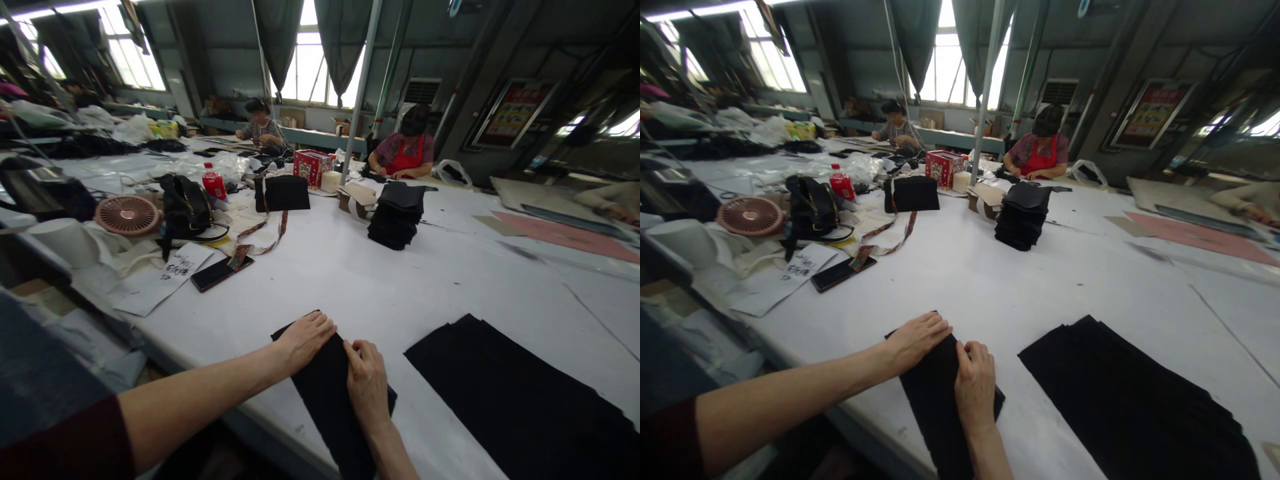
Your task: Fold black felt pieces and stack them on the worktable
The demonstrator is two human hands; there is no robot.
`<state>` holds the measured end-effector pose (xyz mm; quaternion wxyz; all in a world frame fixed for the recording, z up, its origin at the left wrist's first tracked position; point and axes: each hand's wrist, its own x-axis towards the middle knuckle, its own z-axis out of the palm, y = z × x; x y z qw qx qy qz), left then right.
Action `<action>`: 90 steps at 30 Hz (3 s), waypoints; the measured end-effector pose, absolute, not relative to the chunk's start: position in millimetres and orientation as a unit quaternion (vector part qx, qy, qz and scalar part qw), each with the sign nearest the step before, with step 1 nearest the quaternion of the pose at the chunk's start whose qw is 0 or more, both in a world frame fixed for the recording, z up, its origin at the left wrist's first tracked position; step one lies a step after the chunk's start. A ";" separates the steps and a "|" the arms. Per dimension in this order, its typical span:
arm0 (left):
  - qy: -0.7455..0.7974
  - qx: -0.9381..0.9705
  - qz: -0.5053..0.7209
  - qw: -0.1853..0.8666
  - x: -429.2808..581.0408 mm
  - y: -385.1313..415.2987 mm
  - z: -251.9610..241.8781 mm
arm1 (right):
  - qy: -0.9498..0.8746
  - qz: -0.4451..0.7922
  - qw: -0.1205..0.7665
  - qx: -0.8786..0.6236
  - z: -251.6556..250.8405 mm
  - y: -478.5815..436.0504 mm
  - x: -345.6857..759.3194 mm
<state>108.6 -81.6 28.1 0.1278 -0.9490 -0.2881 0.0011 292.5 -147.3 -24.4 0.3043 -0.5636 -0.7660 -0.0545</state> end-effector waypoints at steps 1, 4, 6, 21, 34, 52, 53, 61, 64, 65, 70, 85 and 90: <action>-0.289 -0.949 0.003 0.121 109.4 -82.6 28.4 | -0.766 -0.053 0.304 -0.564 -24.2 -148.2 293.5; -0.293 -0.951 0.005 0.103 111.0 -87.2 29.6 | -0.767 -0.047 0.298 -0.567 -23.0 -151.9 296.8; -0.292 -0.951 0.005 0.099 111.7 -89.9 30.8 | -0.766 -0.041 0.293 -0.571 -21.5 -155.0 299.1; -0.272 -0.959 0.015 0.073 124.1 -97.8 36.4 | -0.764 -0.024 0.301 -0.571 -22.3 -171.5 317.5; -0.273 -0.959 0.013 0.070 138.1 -110.8 38.1 | -0.767 -0.010 0.325 -0.552 -28.0 -183.2 335.4; -0.241 -0.968 0.006 0.074 159.2 -127.7 35.5 | -0.774 0.023 0.342 -0.532 -26.3 -200.1 356.7; -0.247 -0.967 0.008 0.066 160.6 -128.8 35.9 | -0.775 0.027 0.342 -0.531 -25.9 -201.6 358.2; -0.255 -0.963 0.024 0.085 167.2 -136.2 38.2 | -0.773 0.040 0.337 -0.536 -18.5 -209.6 363.6; -0.230 -0.969 0.016 0.091 170.3 -137.1 35.1 | -0.774 0.039 0.337 -0.534 -17.0 -212.2 365.8; -0.225 -0.970 0.014 0.086 171.4 -137.5 33.9 | -0.775 0.039 0.336 -0.533 -16.7 -213.2 366.7; -0.249 -0.967 0.021 0.051 175.6 -141.5 33.4 | -0.780 0.035 0.327 -0.533 -15.4 -217.8 370.5; -0.229 -0.971 0.009 0.063 185.7 -152.3 31.6 | -0.779 0.005 0.306 -0.547 -13.3 -227.4 372.2; -0.229 -0.971 0.016 0.062 188.4 -157.6 35.0 | -0.778 -0.007 0.299 -0.553 -14.4 -231.5 375.2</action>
